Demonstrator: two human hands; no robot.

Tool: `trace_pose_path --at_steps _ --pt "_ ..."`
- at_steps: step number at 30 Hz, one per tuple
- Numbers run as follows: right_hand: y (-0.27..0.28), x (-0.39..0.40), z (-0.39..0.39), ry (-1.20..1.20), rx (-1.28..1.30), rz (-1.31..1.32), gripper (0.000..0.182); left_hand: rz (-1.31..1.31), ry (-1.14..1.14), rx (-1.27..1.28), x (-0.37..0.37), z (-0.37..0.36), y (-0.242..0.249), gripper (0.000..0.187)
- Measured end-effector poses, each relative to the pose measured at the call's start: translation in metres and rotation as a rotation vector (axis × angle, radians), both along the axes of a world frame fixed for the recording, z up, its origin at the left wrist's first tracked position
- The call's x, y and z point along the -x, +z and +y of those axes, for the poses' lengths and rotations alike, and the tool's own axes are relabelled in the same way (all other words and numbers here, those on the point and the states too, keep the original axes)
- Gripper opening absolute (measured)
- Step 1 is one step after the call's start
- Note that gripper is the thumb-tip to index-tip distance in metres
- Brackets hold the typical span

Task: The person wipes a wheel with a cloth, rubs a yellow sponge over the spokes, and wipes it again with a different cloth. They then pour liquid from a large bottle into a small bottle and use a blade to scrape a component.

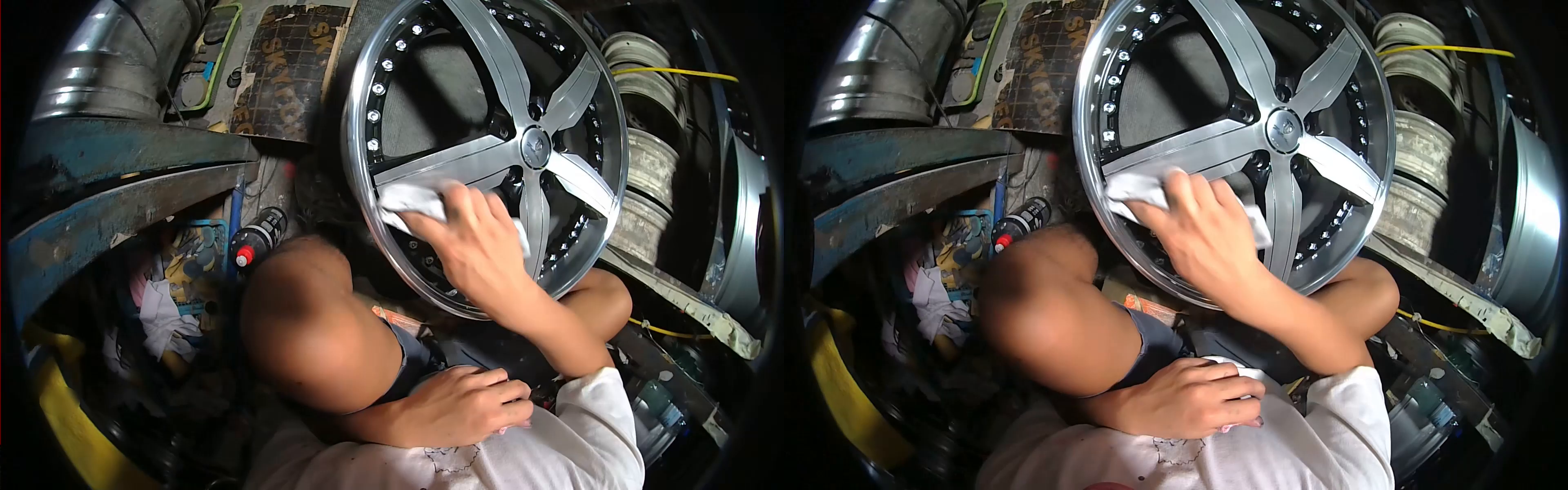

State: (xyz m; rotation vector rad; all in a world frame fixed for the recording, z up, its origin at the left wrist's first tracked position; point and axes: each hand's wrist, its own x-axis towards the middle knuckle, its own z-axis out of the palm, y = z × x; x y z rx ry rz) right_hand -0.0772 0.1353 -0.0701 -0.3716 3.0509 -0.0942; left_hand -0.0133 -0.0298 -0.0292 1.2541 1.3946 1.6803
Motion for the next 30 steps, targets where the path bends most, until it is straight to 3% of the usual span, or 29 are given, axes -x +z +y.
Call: trace_pose_path --at_steps 4,9,12,16,19,21,25,26,30 --pt "0.005 0.035 0.001 -0.05 -0.104 0.115 0.037 -0.008 -0.019 -0.005 0.004 0.001 0.001 0.018" --pt "0.001 -0.002 -0.004 0.022 -0.067 0.004 0.039 -0.043 -0.009 -0.005 0.012 -0.002 0.0 0.019" --pt "0.011 0.036 -0.004 -0.033 -0.167 0.031 0.037 -0.062 -0.049 -0.015 0.011 -0.002 0.001 0.019" --pt "0.022 0.014 -0.012 0.041 -0.073 -0.017 0.036 -0.063 -0.04 -0.019 0.019 -0.004 0.001 0.019" --pt "0.01 0.029 -0.004 -0.031 -0.069 -0.025 0.037 -0.079 -0.058 -0.025 0.019 -0.001 0.002 0.018" --pt "0.013 0.045 -0.002 -0.035 -0.198 0.067 0.039 -0.078 -0.09 -0.031 0.02 0.0 0.002 0.018" --pt "0.02 0.001 -0.007 -0.058 -0.174 -0.06 0.047 -0.083 -0.017 -0.01 0.022 -0.002 0.001 0.019" --pt "0.011 0.001 -0.004 -0.097 -0.075 -0.088 0.046 -0.084 0.014 -0.006 0.022 -0.001 0.001 0.019" --pt "0.014 0.034 0.005 -0.099 -0.161 0.047 0.037 -0.071 -0.003 -0.012 0.02 0.001 0.003 0.021"
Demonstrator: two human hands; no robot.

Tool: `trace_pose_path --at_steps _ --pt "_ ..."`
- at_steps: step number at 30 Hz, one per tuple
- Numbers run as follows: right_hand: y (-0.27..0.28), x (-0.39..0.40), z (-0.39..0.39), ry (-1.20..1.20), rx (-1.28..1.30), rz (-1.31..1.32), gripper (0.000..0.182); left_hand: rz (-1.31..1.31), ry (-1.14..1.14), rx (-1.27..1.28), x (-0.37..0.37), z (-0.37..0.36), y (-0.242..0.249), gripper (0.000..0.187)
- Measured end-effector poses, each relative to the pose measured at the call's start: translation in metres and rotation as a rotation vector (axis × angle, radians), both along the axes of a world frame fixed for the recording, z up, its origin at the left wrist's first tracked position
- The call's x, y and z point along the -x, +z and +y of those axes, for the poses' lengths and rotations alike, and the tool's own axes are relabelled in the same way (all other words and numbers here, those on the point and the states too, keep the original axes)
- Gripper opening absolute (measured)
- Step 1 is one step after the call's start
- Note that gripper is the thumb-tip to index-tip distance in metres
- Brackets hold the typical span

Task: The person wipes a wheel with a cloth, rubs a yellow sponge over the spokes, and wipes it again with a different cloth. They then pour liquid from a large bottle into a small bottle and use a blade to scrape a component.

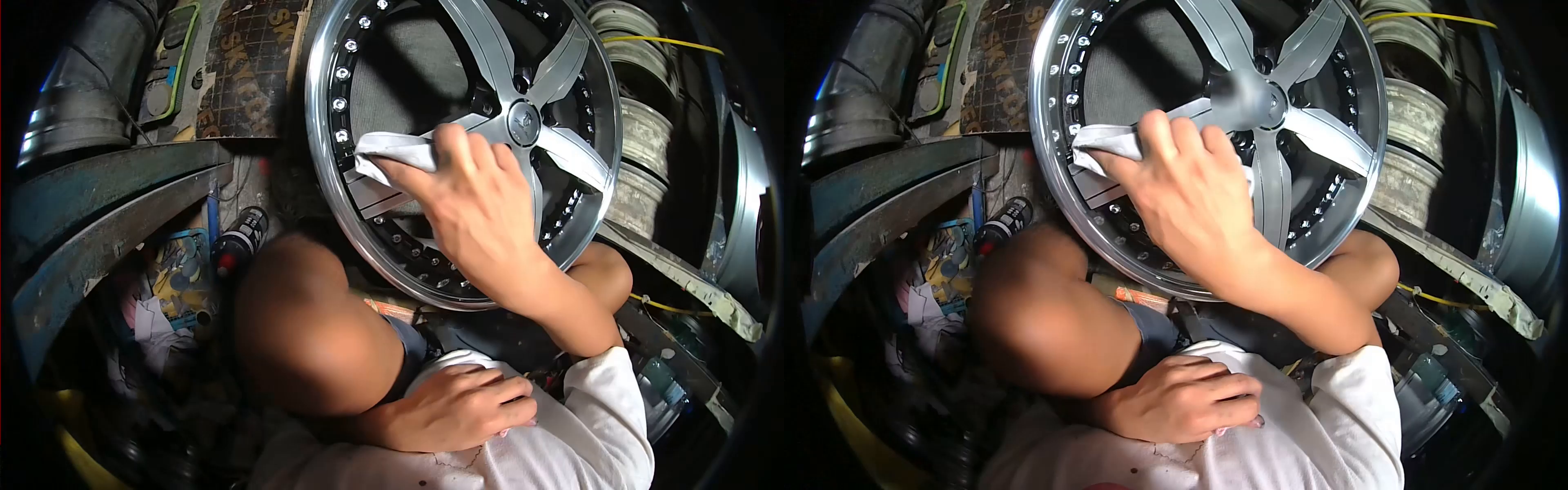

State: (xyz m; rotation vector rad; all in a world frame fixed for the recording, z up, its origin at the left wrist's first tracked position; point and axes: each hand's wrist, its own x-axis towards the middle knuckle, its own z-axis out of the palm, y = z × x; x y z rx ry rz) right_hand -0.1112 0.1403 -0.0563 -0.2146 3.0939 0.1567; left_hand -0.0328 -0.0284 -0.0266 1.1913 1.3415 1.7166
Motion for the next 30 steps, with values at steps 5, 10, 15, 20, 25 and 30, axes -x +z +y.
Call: trace_pose_path --at_steps 5,10,15,20,25,30 --pt "-0.009 -0.025 0.001 0.044 0.044 -0.027 0.041 0.003 0.076 0.031 0.003 0.003 0.0 0.021" --pt "0.008 -0.012 0.011 0.065 -0.013 -0.039 0.048 0.002 0.054 0.029 0.004 0.004 0.0 0.019" --pt "-0.009 -0.002 0.034 0.088 -0.012 0.007 0.045 -0.03 0.048 0.019 0.006 0.008 -0.002 0.017" --pt "-0.001 -0.023 0.032 0.169 0.045 -0.091 0.038 -0.025 0.03 0.057 0.011 0.007 0.0 0.016" --pt "-0.004 0.021 0.046 0.13 -0.033 -0.024 0.037 -0.031 -0.014 0.029 0.012 0.011 0.001 0.016" --pt "-0.008 -0.01 0.054 0.229 -0.018 -0.056 0.037 -0.091 0.051 0.049 0.018 0.013 -0.003 0.017"
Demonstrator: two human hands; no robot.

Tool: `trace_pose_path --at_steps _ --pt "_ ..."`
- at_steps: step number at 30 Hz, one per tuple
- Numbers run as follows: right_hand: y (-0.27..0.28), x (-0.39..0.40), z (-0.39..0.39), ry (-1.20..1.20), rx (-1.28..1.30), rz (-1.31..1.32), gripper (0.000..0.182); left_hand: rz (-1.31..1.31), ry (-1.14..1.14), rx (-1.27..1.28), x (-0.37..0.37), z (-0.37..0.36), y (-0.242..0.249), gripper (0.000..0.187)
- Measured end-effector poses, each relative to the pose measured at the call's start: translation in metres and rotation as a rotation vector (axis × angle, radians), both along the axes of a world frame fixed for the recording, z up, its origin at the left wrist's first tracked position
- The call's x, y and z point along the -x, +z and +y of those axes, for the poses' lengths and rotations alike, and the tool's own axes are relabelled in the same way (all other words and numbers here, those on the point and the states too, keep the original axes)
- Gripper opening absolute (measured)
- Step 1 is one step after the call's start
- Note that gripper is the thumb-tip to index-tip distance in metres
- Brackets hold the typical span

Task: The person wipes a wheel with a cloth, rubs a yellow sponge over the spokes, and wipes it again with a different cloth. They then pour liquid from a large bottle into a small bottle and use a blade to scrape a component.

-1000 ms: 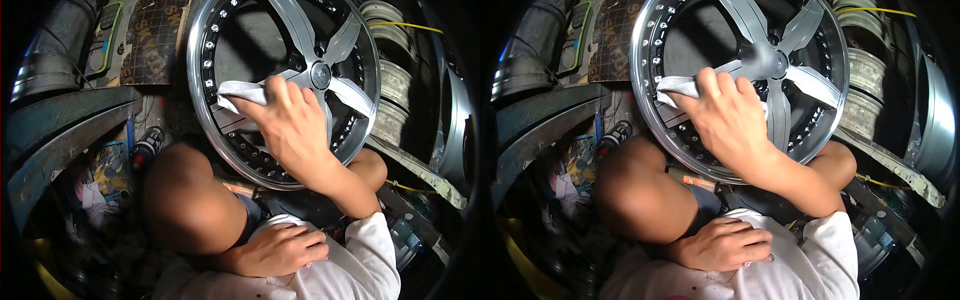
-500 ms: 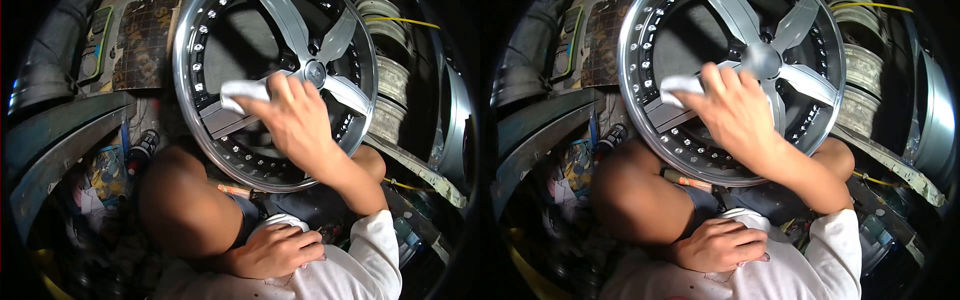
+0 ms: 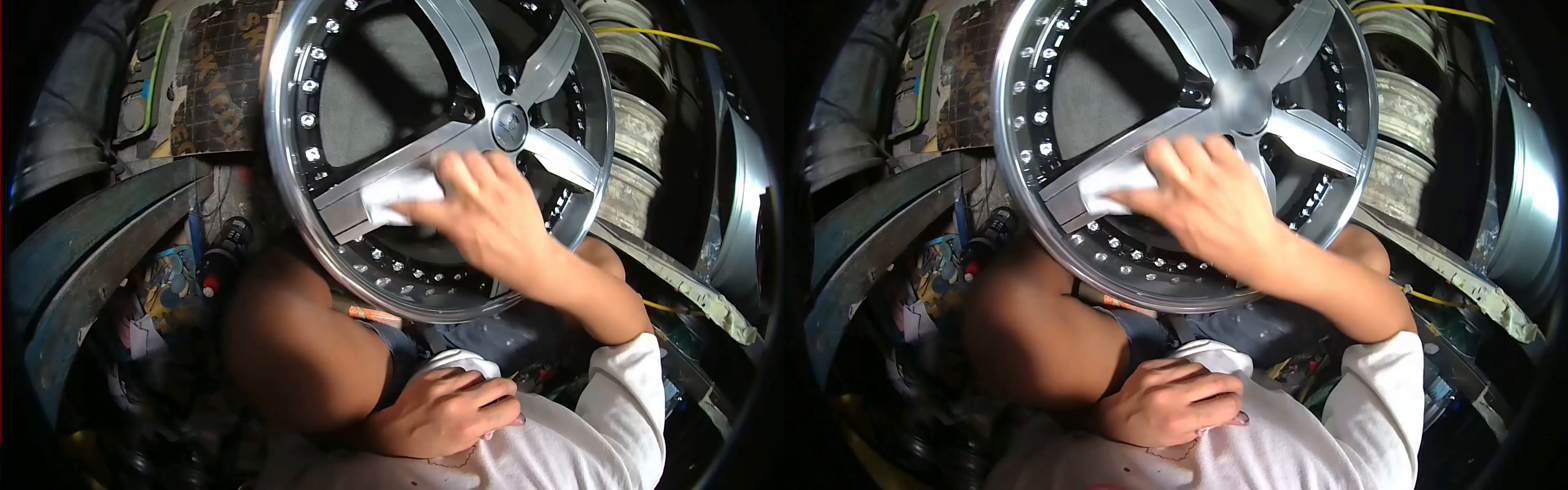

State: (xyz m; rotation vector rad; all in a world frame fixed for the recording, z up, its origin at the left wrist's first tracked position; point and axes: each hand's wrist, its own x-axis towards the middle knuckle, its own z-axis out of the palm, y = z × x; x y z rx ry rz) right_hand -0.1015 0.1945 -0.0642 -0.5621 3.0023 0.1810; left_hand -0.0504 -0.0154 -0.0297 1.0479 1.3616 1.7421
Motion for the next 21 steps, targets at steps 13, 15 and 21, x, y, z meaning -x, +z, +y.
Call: trace_pose_path --at_steps 13,15,21 --pt "0.014 0.025 0.02 -0.057 0.068 0.015 0.043 -0.034 -0.099 -0.006 0.006 0.003 0.0 0.018" --pt "0.017 -0.001 0.015 0.0 0.012 -0.087 0.042 -0.046 -0.093 0.007 0.008 0.003 0.0 0.018" --pt "0.012 0.02 0.035 -0.064 -0.035 0.016 0.042 -0.045 -0.092 -0.02 0.007 0.01 -0.001 0.018"
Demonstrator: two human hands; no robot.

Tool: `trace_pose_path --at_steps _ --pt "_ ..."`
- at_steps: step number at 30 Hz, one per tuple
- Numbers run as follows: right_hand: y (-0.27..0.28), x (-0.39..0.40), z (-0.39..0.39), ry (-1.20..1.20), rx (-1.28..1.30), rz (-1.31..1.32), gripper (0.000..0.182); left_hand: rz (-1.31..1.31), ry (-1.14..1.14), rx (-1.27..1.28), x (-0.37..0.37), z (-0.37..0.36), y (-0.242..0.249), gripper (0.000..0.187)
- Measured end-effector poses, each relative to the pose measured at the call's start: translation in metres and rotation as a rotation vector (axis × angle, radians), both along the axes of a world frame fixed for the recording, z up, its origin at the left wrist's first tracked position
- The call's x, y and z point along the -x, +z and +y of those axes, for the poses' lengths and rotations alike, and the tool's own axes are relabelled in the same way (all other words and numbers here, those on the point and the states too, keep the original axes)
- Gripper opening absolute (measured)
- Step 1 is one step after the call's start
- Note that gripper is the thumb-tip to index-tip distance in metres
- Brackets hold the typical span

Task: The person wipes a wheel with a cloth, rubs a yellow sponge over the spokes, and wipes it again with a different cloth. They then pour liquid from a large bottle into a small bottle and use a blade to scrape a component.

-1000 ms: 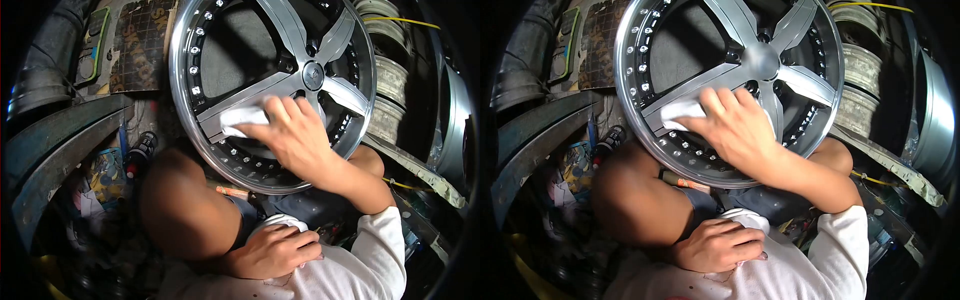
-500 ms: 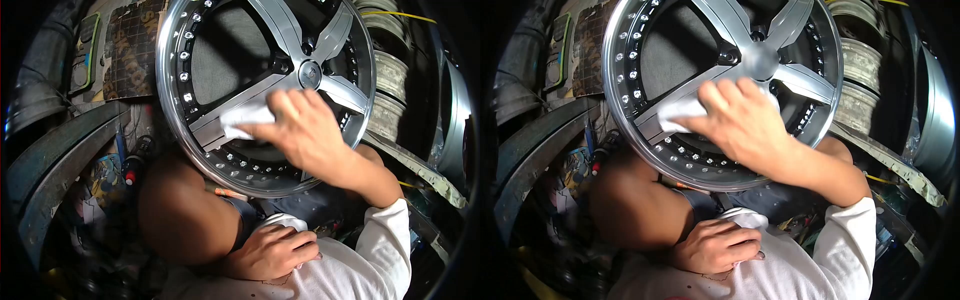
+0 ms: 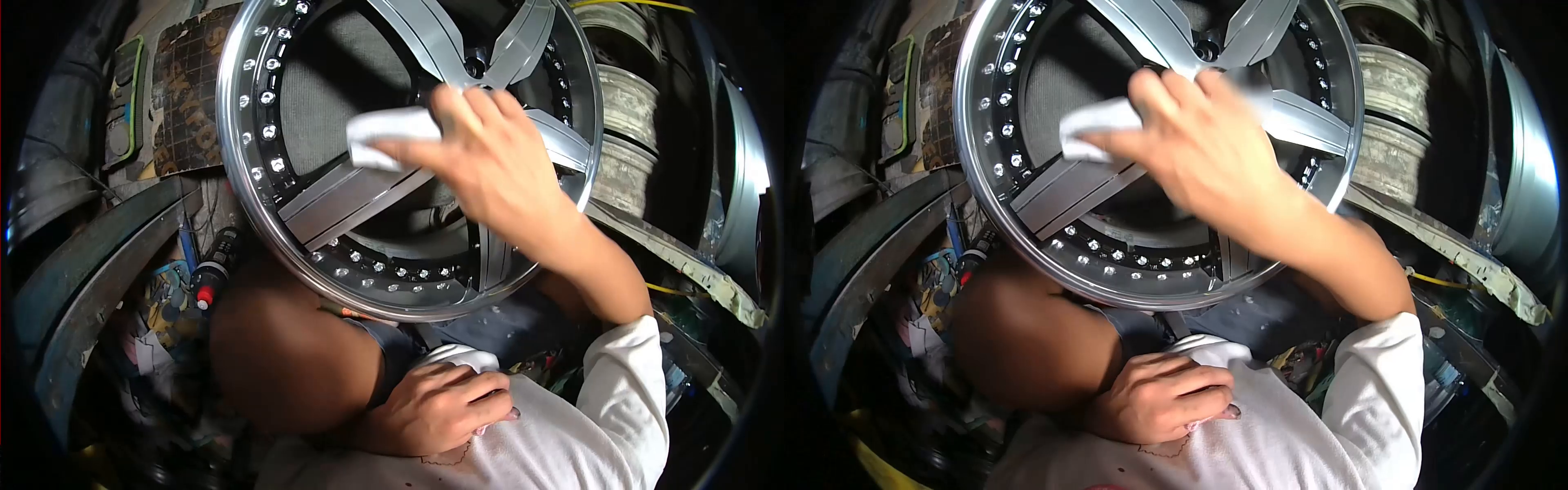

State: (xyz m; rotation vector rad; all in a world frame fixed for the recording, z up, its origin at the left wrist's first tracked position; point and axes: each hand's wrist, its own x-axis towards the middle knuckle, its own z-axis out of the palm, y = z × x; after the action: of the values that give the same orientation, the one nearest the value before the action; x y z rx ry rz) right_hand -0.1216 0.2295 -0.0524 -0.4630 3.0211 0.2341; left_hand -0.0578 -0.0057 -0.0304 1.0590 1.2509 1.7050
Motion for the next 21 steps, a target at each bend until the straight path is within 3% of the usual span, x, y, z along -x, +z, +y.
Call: trace_pose_path --at_steps 3,7,11,15,21 --pt "-0.002 -0.024 -0.017 0.048 0.046 -0.07 0.039 -0.003 0.033 0.026 0.003 0.001 -0.001 0.018" --pt "-0.005 0.003 -0.015 0.037 0.002 -0.001 0.033 -0.008 0.026 0.033 -0.002 0.004 0.0 0.018" --pt "-0.008 -0.026 -0.026 -0.004 0.143 -0.097 0.039 -0.007 0.058 0.053 0.002 0.0 0.0 0.017" --pt "0.001 -0.012 -0.031 -0.03 0.04 -0.113 0.041 -0.049 0.045 0.042 -0.001 0.003 0.0 0.017" --pt "0.003 -0.01 -0.036 -0.096 0.1 -0.134 0.043 -0.048 0.048 0.032 -0.003 0.001 -0.001 0.017"
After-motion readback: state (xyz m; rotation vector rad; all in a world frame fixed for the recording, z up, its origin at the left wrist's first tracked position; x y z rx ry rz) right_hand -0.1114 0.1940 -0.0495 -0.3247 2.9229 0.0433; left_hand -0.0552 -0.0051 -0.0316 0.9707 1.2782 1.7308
